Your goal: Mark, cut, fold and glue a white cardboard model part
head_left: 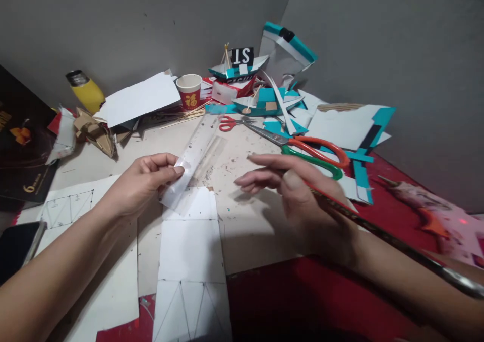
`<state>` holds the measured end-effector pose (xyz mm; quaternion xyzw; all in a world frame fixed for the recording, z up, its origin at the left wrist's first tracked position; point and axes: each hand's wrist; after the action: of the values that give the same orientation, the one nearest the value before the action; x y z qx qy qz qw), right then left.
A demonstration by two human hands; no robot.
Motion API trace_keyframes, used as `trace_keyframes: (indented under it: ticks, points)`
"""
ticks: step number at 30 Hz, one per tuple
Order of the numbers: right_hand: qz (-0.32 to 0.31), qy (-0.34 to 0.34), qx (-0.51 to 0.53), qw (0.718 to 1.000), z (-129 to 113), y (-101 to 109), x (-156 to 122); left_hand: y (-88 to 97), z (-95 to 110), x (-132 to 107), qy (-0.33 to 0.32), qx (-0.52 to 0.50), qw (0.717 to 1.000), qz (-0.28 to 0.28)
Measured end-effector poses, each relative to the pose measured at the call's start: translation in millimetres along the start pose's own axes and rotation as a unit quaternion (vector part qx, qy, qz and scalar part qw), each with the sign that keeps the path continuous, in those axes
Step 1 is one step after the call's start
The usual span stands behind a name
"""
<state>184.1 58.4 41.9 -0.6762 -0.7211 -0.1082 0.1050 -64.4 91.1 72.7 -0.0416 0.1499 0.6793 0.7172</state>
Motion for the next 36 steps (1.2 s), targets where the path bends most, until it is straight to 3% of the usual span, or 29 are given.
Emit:
trace_keyframes:
  ticks: [3, 6, 13, 20, 25, 32, 36]
  points:
    - [-0.007, -0.075, 0.020, 0.997, 15, -6, -1, -4.7, -4, 2, 0.011, -0.001, 1.000, -0.027]
    - [-0.005, -0.102, 0.016, 0.995, 26, -5, 4, -4.6, -10, 5, 0.026, 0.001, 0.999, -0.034]
    - [-0.001, -0.117, 0.017, 0.993, 30, -1, 9, 0.3, -16, 11, 0.004, -0.021, 0.999, 0.035]
    - [-0.001, -0.142, 0.030, 0.989, 30, -3, 12, -8.6, -17, 6, -0.010, -0.055, 0.998, -0.019]
    - [0.005, -0.153, 0.019, 0.988, 29, -3, 13, -9.0, -22, 6, -0.035, 0.004, 0.999, -0.030]
    - [-0.004, -0.168, -0.001, 0.986, 28, -4, 13, -8.3, -29, 7, 0.001, 0.064, 0.996, -0.059]
    - [-0.020, -0.174, -0.003, 0.985, 31, -2, 12, -7.9, -28, 9, -0.002, 0.072, 0.996, -0.050]
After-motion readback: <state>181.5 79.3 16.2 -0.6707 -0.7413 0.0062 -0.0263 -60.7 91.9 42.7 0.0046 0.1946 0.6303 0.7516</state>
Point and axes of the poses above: each hand's wrist, its own x-axis towards the middle knuckle, its own y-axis out of the back of the hand, z = x × y, and after that the axes turned 7 degrees about z, right-handed
